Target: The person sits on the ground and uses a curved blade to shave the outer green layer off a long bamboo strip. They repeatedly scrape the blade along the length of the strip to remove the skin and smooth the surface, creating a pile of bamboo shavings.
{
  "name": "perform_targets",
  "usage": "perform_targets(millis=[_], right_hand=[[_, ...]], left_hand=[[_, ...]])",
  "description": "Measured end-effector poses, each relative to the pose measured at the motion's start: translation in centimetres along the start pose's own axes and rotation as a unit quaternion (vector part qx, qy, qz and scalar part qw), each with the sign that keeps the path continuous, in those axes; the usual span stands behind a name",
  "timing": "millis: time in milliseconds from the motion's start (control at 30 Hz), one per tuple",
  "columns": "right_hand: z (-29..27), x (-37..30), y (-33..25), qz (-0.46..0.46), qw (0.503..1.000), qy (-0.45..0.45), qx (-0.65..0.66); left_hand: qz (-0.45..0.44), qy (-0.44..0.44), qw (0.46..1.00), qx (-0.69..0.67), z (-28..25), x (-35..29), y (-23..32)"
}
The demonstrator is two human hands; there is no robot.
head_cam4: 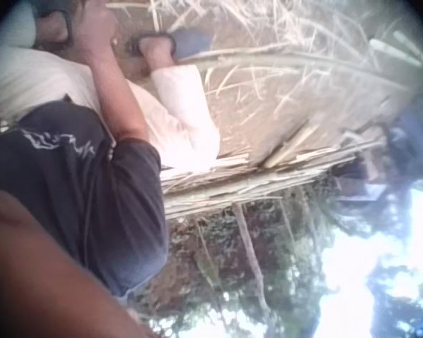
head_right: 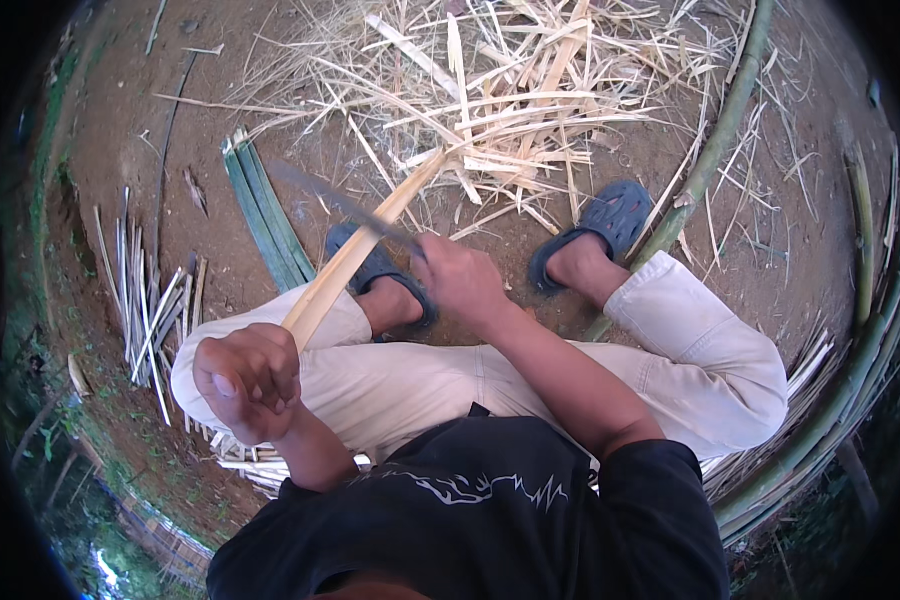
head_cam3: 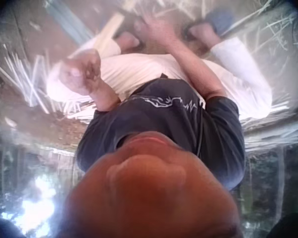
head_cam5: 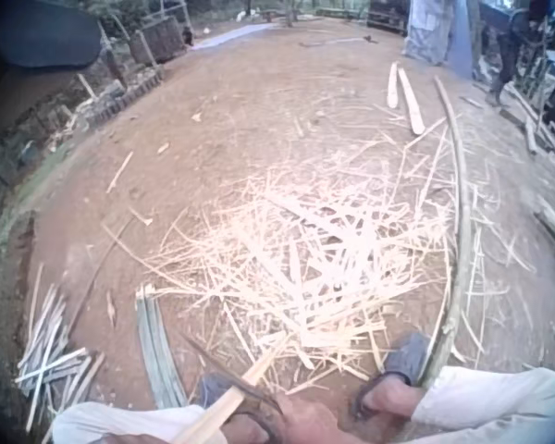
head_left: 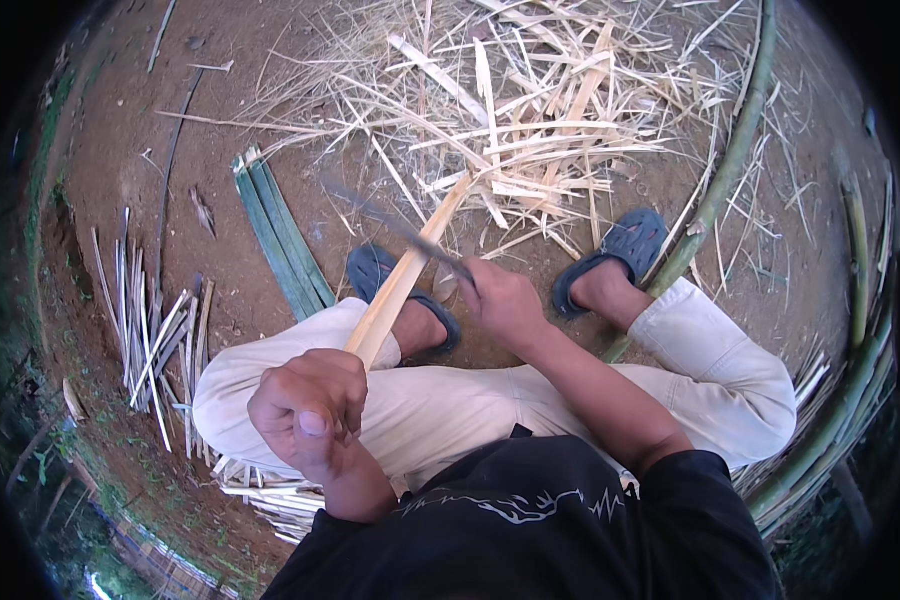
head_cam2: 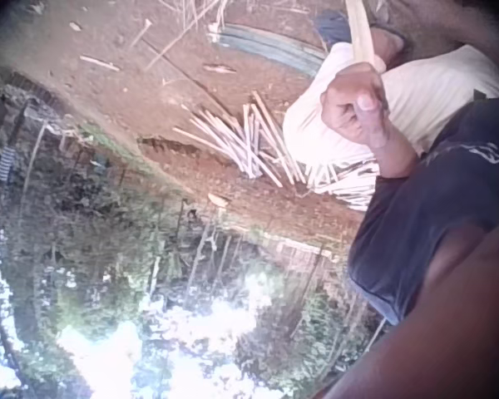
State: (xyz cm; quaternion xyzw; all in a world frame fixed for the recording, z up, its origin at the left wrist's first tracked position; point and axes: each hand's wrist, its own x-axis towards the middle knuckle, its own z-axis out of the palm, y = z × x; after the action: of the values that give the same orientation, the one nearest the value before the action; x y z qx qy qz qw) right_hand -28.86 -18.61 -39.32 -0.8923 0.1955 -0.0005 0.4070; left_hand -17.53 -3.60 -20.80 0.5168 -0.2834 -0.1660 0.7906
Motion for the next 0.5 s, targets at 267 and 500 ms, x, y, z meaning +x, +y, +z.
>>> perform_targets(millis=[267, 500], right_hand=[[3.9, 1.0, 5.8, 0.254, 0.965, -0.058, -0.020], [3.8, -0.1, 4.2, 0.045, 0.997, 0.023, 0.057]], left_hand=[[-0.052, 0.058, 0.997, 0.022, -0.2, -0.7, 0.3], [-0.061, 0.048, 0.996, 0.047, 0.9, 0.0, 0.4]])
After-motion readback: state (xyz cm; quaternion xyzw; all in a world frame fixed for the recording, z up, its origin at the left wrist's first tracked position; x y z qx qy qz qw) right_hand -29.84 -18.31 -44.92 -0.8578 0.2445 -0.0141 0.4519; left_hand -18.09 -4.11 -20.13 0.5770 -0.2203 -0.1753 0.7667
